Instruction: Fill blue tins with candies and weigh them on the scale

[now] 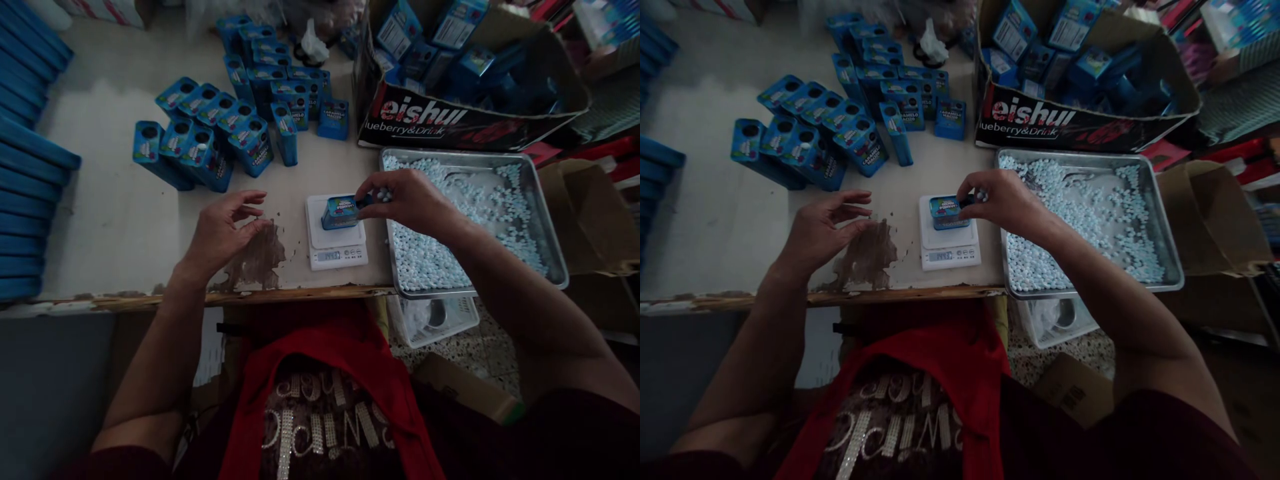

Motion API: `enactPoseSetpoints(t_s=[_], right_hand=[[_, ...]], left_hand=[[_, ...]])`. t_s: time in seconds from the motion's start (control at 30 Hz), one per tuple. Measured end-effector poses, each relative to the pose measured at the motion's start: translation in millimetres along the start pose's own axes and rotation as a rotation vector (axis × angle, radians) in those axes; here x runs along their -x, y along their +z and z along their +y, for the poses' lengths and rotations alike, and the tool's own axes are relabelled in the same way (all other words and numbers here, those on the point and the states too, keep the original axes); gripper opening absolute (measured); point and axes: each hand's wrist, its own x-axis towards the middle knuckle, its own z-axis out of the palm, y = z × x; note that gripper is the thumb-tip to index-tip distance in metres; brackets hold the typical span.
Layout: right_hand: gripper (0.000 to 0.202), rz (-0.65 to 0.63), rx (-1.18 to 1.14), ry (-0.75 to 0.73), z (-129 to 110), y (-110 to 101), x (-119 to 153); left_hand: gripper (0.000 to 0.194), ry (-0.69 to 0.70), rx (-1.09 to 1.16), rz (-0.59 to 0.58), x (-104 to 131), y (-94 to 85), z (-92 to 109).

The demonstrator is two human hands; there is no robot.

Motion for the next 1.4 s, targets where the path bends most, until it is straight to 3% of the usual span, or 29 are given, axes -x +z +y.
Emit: enactPoseSetpoints(t_s=[0.1,0.17,0.27,0.37,0.43,0.5,0.6,0.77,1.0,1.1,1.4], right_hand=[[0.035,0.012,-0.132,0.038,2.4,-3.7,-0.9],[0.035,0.087,-0.341,0.107,14.3,-12.3,1.5],[0.040,0.285,-0.743,0.277,56.0,-28.7,16.4],[0.042,0.450,-0.935,0.490,108.0,-33.6,44.8],[0.031,0.474,-0.995,0.660,131.4,-27.0,64.3],[0.023,0.432,-1.046,0.775,139.3,-16.3,77.7],[0.025,0.340,-1.040,0.749,126.5,-2.7,80.4],[0.020,0.210,-0.900,0.453,75.8,-2.6,52.4],[0.036,-0.085,-0.754,0.145,12.8,-7.9,10.0],[0.036,-0.170,-0.636,0.108,8.3,-4.4,-3.6],[0.030,-0.089,-0.211,0.040,7.8,-6.9,-6.2]], left_hand=[[0.059,0.020,0.002,-0.009,-1.4,0.9,1.7],[0.059,0.033,0.006,-0.009,-1.5,0.5,2.3],[0.060,0.039,0.012,0.003,-0.9,-1.3,1.9],[0.059,0.002,0.024,-0.003,-1.0,-1.7,1.6],[0.058,-0.019,0.038,-0.017,-2.7,0.8,2.7],[0.060,-0.005,0.051,-0.027,-5.6,5.7,5.4],[0.062,0.022,0.030,-0.054,-10.1,14.8,12.6],[0.064,0.013,-0.001,-0.088,-10.7,25.0,26.7],[0.064,-0.023,0.014,-0.087,-3.0,30.5,25.8],[0.065,-0.026,0.017,-0.082,-2.4,30.9,22.7],[0.064,-0.055,0.042,-0.074,-4.0,18.6,16.7]])
